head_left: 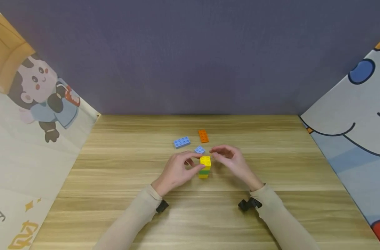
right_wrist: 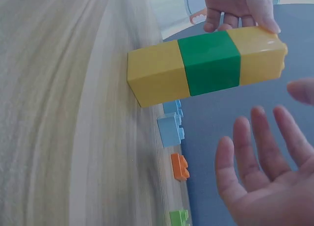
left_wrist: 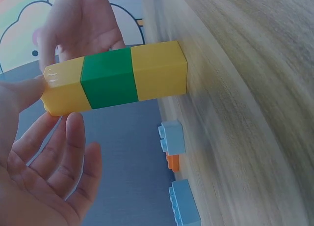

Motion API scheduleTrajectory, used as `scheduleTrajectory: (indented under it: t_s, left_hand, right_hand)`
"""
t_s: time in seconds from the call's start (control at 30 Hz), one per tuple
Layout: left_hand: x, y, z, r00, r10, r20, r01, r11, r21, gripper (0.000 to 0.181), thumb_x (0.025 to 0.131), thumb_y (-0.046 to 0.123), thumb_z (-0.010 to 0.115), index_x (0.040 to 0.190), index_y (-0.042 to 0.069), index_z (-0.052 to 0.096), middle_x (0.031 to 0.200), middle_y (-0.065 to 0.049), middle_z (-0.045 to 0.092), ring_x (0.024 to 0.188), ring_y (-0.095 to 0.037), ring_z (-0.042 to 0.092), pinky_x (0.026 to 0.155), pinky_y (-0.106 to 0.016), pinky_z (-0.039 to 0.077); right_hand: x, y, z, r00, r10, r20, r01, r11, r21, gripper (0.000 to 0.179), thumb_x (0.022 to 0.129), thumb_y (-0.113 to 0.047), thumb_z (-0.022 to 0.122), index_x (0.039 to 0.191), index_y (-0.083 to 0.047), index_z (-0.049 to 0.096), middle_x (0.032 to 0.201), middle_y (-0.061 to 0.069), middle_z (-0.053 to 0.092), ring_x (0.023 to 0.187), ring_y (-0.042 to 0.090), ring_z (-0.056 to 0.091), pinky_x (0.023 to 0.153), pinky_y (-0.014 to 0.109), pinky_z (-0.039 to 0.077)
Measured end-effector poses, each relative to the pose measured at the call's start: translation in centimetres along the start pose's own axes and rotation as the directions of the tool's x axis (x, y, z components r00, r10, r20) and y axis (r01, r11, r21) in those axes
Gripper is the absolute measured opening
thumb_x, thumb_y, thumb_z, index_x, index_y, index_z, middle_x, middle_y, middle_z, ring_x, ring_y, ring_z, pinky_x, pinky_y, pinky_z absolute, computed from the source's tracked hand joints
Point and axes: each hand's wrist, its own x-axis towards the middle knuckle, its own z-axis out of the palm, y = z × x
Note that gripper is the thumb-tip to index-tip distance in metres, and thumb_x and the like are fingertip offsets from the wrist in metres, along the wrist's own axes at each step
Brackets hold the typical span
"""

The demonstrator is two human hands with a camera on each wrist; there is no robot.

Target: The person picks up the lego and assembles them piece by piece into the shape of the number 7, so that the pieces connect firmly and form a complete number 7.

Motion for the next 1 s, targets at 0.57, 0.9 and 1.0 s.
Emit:
scheduleTrajectory:
  t_s: [0.57, 0.9, 1.0]
  left_hand:
    - [0.6, 0.0, 0.3, 0.999, -0.031, -0.009, 0.031, 0.999, -0.013, 0.034, 0.088, 0.038, 0.075, 0.119, 0.025, 0.071, 0.115, 0.011, 0.072, 0.077, 0.002, 0.064, 0.075, -0.02, 0.056]
    - [0.9, -0.2, 0.6, 1.0, -0.019, -0.024, 0.019, 1.0, -0.007, 0.035, 0.089, 0.04, 0.074, 0.119, 0.024, 0.071, 0.115, 0.01, 0.073, 0.076, 0.002, 0.064, 0.074, -0.02, 0.056]
    - [1.0, -0.2, 0.6, 0.999, -0.018, -0.029, 0.018, 1.0, -0.001, 0.035, 0.089, 0.041, 0.074, 0.119, 0.024, 0.071, 0.115, 0.01, 0.073, 0.076, 0.003, 0.063, 0.073, -0.02, 0.056]
  right_hand:
    - [2.4, 1.1, -0.6, 0.984, 0.104, -0.144, -0.123, 0.984, -0.132, 0.039, 0.092, -0.036, 0.071, 0.119, -0.007, 0.067, 0.117, 0.003, 0.071, 0.105, 0.022, 0.065, 0.092, 0.041, 0.053]
    - [4.1, 2.0, -1.0, 0.977, 0.115, -0.182, -0.144, 0.978, -0.154, 0.041, 0.091, -0.037, 0.072, 0.119, -0.007, 0.068, 0.118, 0.006, 0.071, 0.099, 0.024, 0.066, 0.082, 0.033, 0.055]
    - [4.5, 2.2, -1.2, 0.976, 0.109, -0.187, -0.14, 0.977, -0.16, 0.041, 0.091, -0.035, 0.072, 0.119, -0.007, 0.068, 0.118, 0.007, 0.071, 0.1, 0.024, 0.066, 0.082, 0.031, 0.054]
